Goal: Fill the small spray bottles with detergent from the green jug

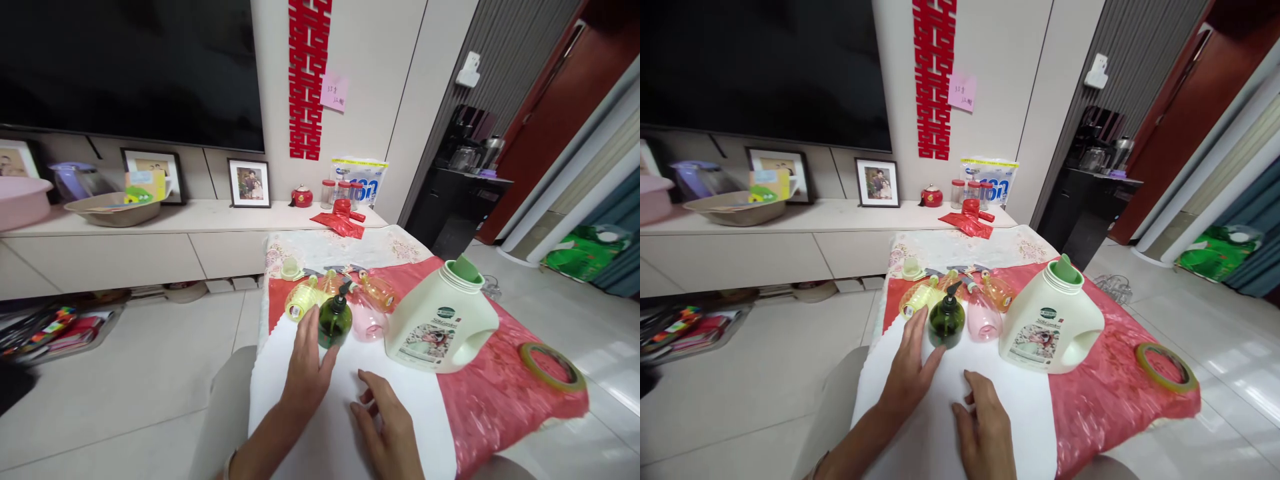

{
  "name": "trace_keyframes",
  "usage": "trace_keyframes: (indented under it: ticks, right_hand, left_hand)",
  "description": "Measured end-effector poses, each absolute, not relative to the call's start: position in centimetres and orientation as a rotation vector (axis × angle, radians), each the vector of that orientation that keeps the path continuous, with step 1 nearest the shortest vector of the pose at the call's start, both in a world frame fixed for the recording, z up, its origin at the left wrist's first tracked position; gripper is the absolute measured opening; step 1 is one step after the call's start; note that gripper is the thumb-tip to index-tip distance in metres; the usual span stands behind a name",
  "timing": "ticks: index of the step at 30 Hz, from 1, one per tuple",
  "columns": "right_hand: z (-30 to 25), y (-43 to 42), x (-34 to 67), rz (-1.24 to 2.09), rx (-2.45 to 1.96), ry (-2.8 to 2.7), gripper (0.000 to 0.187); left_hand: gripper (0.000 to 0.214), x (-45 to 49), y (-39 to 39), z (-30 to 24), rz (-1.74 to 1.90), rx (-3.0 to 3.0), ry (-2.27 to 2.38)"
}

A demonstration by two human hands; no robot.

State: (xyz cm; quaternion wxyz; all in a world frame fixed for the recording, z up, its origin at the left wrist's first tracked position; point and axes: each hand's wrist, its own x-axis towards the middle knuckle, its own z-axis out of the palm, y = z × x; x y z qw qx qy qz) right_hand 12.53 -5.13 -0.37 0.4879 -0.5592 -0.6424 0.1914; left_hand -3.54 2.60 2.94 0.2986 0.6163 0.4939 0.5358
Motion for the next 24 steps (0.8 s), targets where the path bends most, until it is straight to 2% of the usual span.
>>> trace_keyframes:
  ticks: [7,12,17,24]
  right_hand:
    - [0.3,-6.4,11.8,0.981,-1.348,-0.96,0.036]
    - [1.7,-6.0,12.2,1.068,-1.275,-0.978,0.043]
    - [-0.1,-5.5,12.0,1.107,-1.207,-0.937,0.051]
    - [-2.5,-5.6,11.6,1.136,-1.229,-0.858,0.054]
  left_hand:
    - [0.041,-3.9,-3.1,0.2,1.196,1.273,1.268]
    - [0.036,-4.0,-3.0,1.6,1.153,1.207,1.171]
    - [0.044,-3.5,-3.0,1.8,1.125,1.209,1.14]
    - [0.067,-3.4,-3.0,0.5,1.052,1.19,1.174]
